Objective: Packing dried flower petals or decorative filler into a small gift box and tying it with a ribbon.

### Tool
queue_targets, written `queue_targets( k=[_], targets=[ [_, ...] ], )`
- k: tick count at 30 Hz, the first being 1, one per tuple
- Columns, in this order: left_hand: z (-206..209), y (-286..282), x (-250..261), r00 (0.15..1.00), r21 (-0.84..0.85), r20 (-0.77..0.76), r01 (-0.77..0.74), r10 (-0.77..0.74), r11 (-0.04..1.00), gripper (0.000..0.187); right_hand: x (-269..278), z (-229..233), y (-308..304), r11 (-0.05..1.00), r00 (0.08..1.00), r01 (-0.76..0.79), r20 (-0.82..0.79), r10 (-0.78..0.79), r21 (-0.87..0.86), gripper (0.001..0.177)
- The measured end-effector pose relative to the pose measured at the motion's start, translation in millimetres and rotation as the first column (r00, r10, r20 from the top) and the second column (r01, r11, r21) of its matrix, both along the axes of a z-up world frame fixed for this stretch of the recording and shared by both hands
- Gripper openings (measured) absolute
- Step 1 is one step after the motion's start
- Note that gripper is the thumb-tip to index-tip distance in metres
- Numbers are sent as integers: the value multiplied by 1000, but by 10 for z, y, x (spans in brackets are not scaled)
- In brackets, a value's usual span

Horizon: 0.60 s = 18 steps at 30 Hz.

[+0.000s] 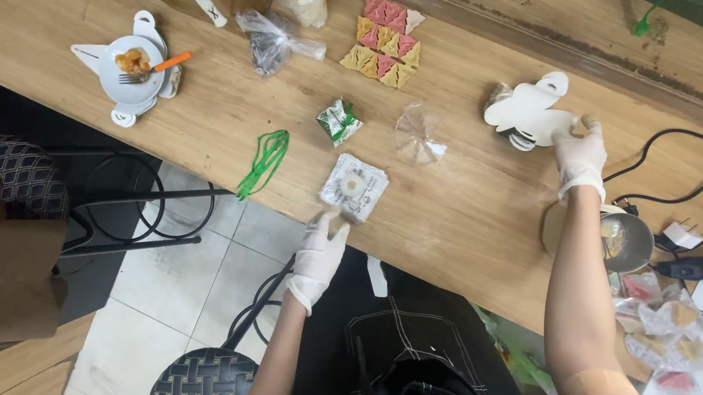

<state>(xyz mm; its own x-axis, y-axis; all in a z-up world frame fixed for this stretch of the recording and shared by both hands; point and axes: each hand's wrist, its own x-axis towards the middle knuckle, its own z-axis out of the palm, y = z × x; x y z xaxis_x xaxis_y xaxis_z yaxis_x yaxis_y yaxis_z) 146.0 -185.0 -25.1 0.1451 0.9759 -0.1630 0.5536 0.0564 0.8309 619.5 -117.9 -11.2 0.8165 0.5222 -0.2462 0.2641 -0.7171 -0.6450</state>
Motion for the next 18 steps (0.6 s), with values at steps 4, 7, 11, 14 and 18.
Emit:
queue_targets(
  k=[4,7,11,14,18],
  targets=[
    [-87,594,-16,998,-138,-27,-56,53,989,64,-129,-270,-279,989,969,-131,217,115,62,66],
    [-125,1101,48,993,-94,-87,-86,78,992,87,-732,142,-483,919,738,-324,668,96,225,61],
    [-195,1633,131,999,140,-33,-3,8,990,120,-1784,791,-649,808,966,-218,1,259,548,31],
    [-340,1872,216,998,149,2,68,-69,986,126,-2211,909,-735,853,903,-185,-258,344,488,27],
    [-568,1934,365,986,165,72,139,-152,977,107,-2433,992,-760,895,823,-275,-396,408,351,31]
  ],
)
